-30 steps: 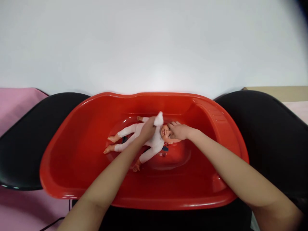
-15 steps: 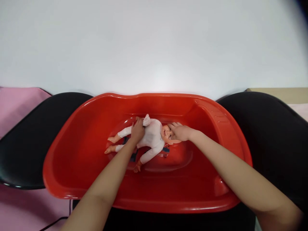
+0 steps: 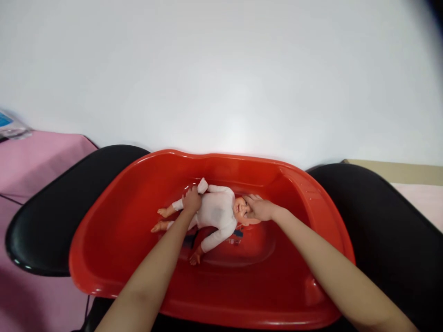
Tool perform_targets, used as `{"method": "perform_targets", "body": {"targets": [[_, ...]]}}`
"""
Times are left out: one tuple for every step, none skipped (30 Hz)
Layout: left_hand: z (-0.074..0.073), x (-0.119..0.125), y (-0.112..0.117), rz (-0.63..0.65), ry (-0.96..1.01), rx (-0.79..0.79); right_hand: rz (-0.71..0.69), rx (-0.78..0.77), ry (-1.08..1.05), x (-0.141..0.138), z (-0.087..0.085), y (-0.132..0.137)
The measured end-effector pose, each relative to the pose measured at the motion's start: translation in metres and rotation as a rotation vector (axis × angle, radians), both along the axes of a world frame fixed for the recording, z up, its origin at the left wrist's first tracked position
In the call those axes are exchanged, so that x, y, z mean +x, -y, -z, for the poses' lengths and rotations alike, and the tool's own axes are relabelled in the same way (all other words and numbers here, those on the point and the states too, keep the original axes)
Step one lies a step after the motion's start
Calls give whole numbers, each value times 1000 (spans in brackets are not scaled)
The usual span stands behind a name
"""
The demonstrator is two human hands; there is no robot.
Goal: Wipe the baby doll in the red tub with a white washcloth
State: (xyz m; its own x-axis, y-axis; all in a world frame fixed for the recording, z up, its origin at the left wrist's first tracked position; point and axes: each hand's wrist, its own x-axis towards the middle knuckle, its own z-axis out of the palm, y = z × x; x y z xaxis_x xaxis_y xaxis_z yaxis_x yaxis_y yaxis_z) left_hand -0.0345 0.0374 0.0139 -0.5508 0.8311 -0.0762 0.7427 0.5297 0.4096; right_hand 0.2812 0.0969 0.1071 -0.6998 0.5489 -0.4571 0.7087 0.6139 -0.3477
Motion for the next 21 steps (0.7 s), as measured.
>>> {"method": "perform_targets", "body": {"targets": [[-5,2,-1,-6,22,33,4,0,-1,0,0,0],[-10,6,-2,14,46,84,9,-2,-3,0,0,1],[-15,13,-4,55,67,145,17,-3,-6,0,1,1],[-19,21,-5,119,85,205,25,-6,-10,0,2,1],[-22,32,-6,190,99,247,32,-11,-15,0,2,1],[-23,43,-7,262,110,274,40,-20,-20,0,3,1],[-23,55,-7,351,122,285,46,-27,-27,0,4,1],[-22,66,-6,435,134,286,47,-31,-34,0,4,0],[-19,76,-4,506,141,277,46,-34,-40,0,4,0],[-15,84,-1,557,139,260,48,-39,-45,0,5,0],[-10,89,1,590,128,236,51,-45,-46,0,4,0],[-6,92,4,609,108,210,52,-52,-46,0,4,0],[-2,92,6,617,88,186,53,-58,-44,-1,4,0],[2,90,7,615,69,167,53,-64,-43,-1,4,0],[5,85,8,601,54,155,55,-64,-46,-1,4,0],[7,79,7,578,45,146,57,-61,-50,-1,4,0],[8,71,7,547,37,139,60,-59,-55,-1,4,0],[9,61,6,505,28,133,67,-60,-60,-1,4,0],[10,52,7,451,14,129,72,-60,-63,-1,5,0],[11,42,8,394,-3,126,76,-59,-63,-1,5,-1],[12,32,10,338,-18,124,78,-59,-57,-1,5,-1]]}}
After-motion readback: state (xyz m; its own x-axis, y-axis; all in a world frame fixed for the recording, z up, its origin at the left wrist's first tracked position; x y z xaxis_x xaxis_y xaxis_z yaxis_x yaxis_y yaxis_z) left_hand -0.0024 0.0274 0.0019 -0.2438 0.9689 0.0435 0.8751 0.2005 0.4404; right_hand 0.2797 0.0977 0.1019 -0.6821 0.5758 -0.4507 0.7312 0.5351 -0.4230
